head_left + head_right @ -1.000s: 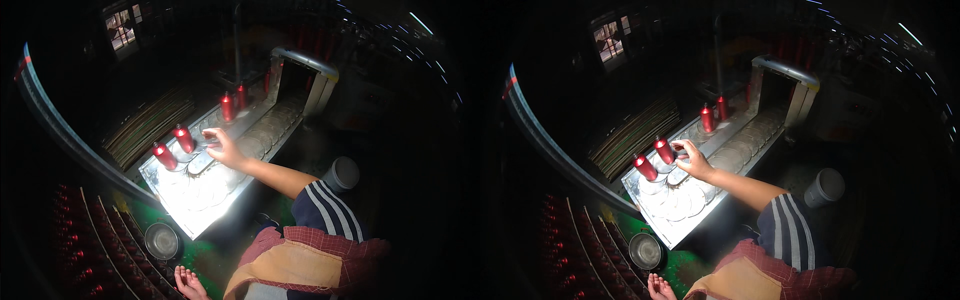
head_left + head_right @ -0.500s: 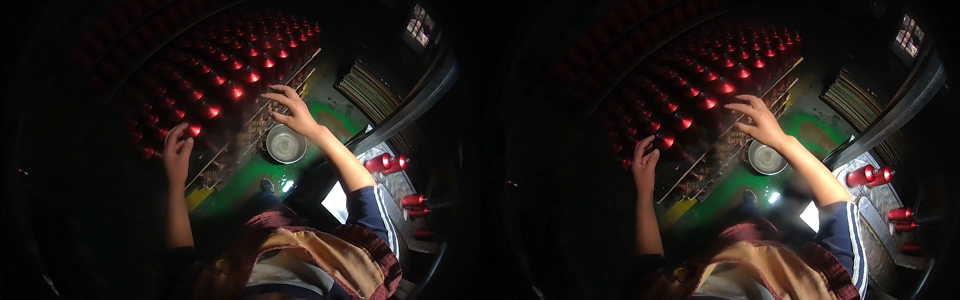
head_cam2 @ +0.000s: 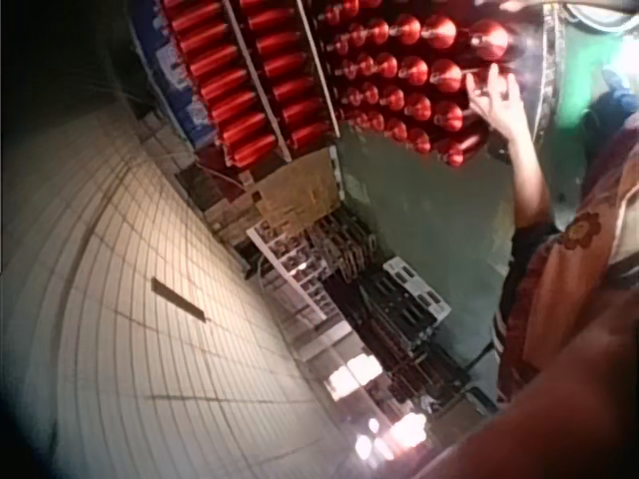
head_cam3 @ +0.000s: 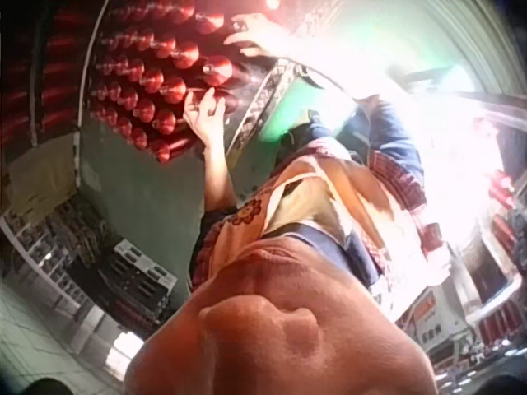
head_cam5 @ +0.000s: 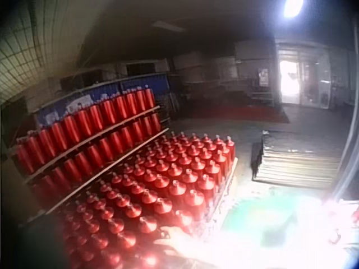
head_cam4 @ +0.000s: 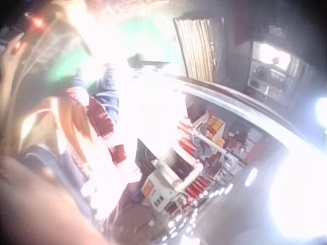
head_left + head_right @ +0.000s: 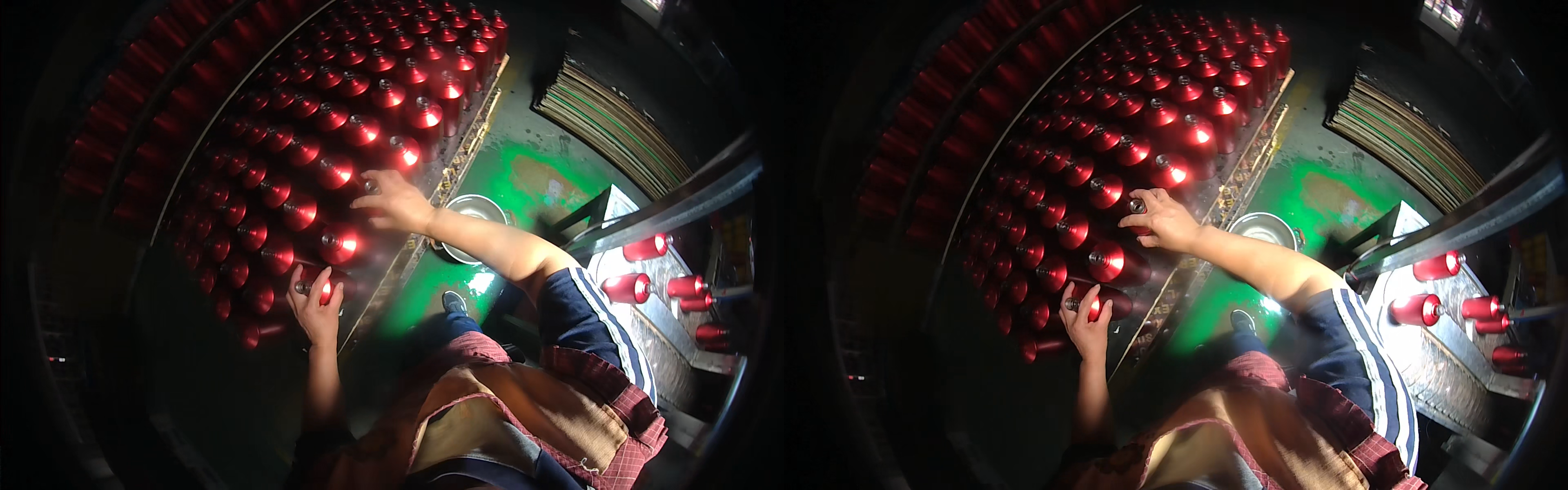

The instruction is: The person repeatedly picks up red cylindrical cans from a curved rack and places them into circular indentations on a metal tray. The person handles the cans one at a time, moving them from the rack to the tray in a repetitive sequence.

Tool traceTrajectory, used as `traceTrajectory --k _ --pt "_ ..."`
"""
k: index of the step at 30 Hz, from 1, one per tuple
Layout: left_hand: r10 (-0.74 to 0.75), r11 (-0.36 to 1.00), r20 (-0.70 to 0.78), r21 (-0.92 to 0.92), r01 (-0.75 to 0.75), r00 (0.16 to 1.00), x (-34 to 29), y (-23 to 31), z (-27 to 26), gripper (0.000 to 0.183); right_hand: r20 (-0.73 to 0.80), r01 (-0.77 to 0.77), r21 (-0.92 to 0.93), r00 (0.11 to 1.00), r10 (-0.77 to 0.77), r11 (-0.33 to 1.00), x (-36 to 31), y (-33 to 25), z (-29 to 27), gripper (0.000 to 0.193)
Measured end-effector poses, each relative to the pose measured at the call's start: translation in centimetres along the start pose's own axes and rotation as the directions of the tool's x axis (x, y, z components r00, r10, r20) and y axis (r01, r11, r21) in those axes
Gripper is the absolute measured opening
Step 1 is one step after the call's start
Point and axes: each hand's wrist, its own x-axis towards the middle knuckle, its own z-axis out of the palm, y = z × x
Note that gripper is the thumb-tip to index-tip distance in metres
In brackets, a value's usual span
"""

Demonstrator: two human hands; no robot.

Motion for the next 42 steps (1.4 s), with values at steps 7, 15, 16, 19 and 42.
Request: traceTrajectory --k 7,15,16,19,42 --pt "-0.284 0.438 0.291 -0.808 0.393 0.914 -2.4 -0.1 -2.1 0.047 -0.369 -0.376 0.584 0.667 0.647 0.72 -11.1 -2.1 -4.8 0.044" --pt "0.612 -0.726 0.645 0.228 0.649 0.458 2.1 11.9 20.1 0.048 0.433 0.343 0.734 0.427 0.793 -0.586 -20.1 9.0 -9.3 0.046" --pt "0.634 -0.745 0.64 0.358 0.563 0.434 2.6 13.7 23.1 0.05 0.462 0.376 0.658 0.482 0.745 -0.652 -20.1 11.2 -9.4 0.047" --pt "0.651 -0.743 0.665 0.458 0.488 0.366 4.5 17.4 29.6 0.05 0.343 0.407 0.614 0.634 0.693 -0.676 -21.4 15.1 -9.6 0.049" --pt "0.213 -0.171 0.941 -0.231 0.958 0.265 -16.0 22.4 17.3 0.043 -0.207 0.416 0.885 -0.045 0.977 0.207 -59.7 -17.5 -19.1 0.043"
